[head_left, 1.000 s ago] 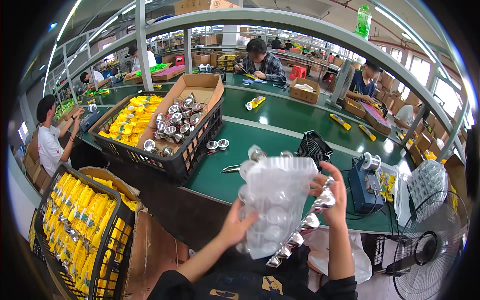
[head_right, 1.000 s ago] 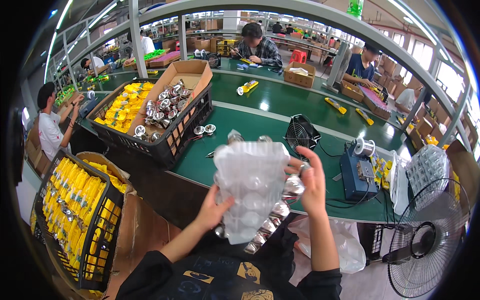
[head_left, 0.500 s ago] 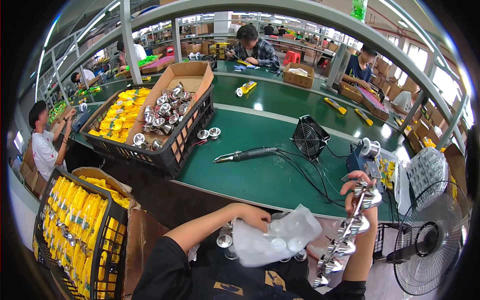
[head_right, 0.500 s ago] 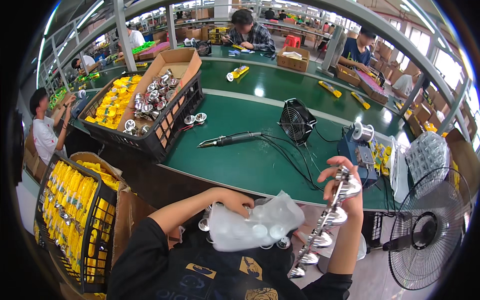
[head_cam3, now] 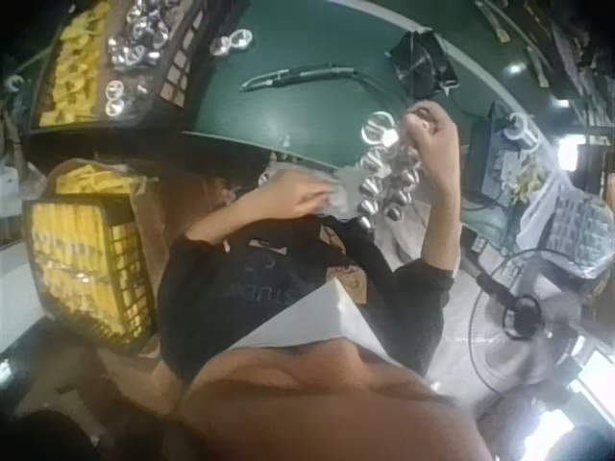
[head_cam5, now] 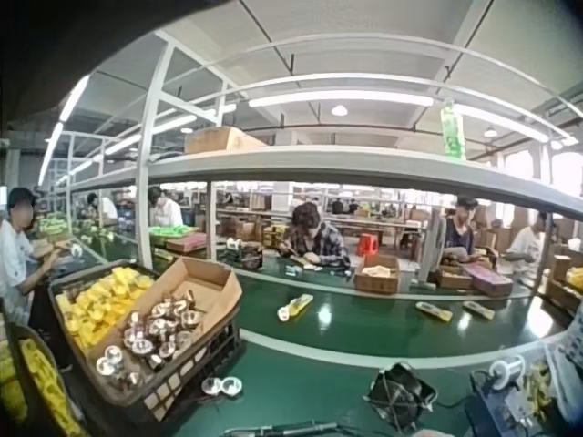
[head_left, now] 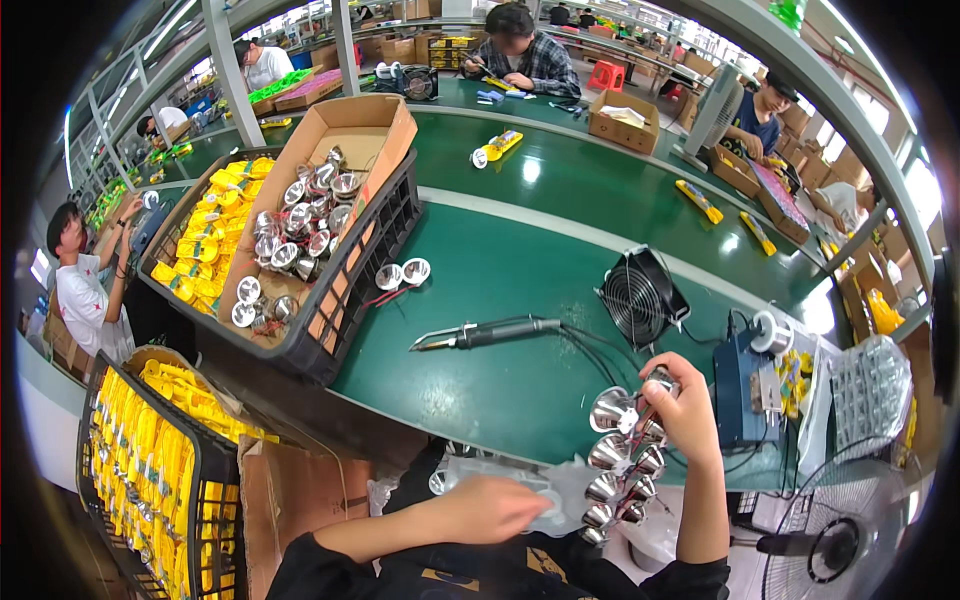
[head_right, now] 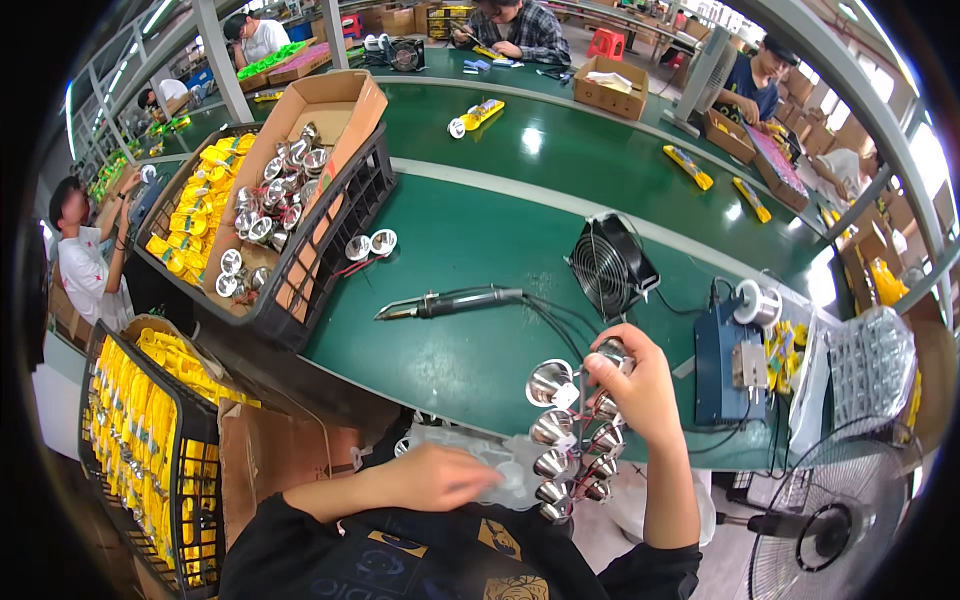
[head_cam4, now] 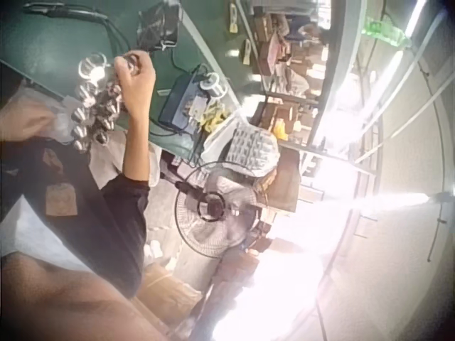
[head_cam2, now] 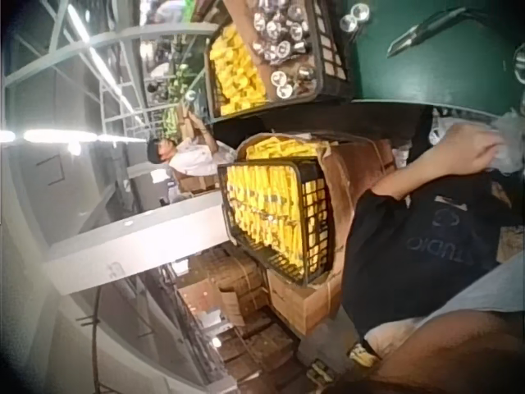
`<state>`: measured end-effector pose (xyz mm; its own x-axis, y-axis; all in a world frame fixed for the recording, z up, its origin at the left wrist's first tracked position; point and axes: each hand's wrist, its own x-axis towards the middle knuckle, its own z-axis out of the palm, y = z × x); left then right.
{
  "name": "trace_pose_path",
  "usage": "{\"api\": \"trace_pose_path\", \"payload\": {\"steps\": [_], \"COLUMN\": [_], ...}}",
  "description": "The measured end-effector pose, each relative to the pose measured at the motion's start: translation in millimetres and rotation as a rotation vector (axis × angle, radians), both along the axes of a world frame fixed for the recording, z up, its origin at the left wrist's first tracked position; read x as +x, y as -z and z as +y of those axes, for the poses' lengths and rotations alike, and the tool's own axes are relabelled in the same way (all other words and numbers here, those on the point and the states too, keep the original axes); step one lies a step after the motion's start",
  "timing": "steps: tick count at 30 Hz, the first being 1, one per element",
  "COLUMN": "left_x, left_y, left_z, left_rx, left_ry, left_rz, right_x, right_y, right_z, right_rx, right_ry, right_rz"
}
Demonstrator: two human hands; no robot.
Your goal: The person solders wires to circuit boards in flashlight housings using a soldering iron and places the assembled parts onto a conveyor belt. The person removes metal reflectors from plastic packaging, sets them into a container, and solders additional flashlight assemblies.
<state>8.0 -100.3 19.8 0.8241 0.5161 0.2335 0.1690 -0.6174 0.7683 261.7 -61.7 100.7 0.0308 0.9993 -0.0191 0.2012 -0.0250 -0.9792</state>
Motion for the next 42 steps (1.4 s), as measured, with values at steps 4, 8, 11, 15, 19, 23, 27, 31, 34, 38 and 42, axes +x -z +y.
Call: {"api": "trace_pose_path", "payload": {"steps": [4,8,11,15,19,23,27,31,34,38,42], "left_x": [-5,26,35,27,-7,-44,-75,-69,-75,-110,-123], "left_y": [-34,-56,-45,-61,-80,-94,-99,-105,-124,-136,-165], "left_z": [59,104,118,137,156,180,206,235,234,230,207], "left_rx": [-0.398,-0.558,-0.470,-0.437,-0.394,-0.322,-0.323,-0.078,0.451,-0.540,-0.272], "left_ry": [-0.511,-0.538,-0.638,-0.698,-0.772,-0.710,-0.442,-0.675,-1.099,-0.518,-0.680], "left_rz": [-0.573,-0.580,-0.797,-1.106,-1.074,-1.194,-1.222,-1.055,-0.545,-1.273,-1.000], "right_x": [-28,-66,-86,-105,-121,-138,-169,-191,-195,-210,-229], "right_y": [-11,-12,-23,-15,-33,-52,-43,-37,-43,-81,-90], "right_z": [32,70,88,111,142,171,190,200,207,202,208], "right_rx": [0.031,0.162,0.251,0.304,0.208,0.214,0.111,-0.046,0.231,0.111,0.420], "right_ry": [0.079,0.120,0.057,-0.089,-0.313,-0.783,-0.734,-0.745,-0.637,-0.585,-0.504], "right_rz": [-0.183,-0.340,-0.223,0.115,0.233,0.236,0.542,0.423,0.228,0.500,0.270]}}
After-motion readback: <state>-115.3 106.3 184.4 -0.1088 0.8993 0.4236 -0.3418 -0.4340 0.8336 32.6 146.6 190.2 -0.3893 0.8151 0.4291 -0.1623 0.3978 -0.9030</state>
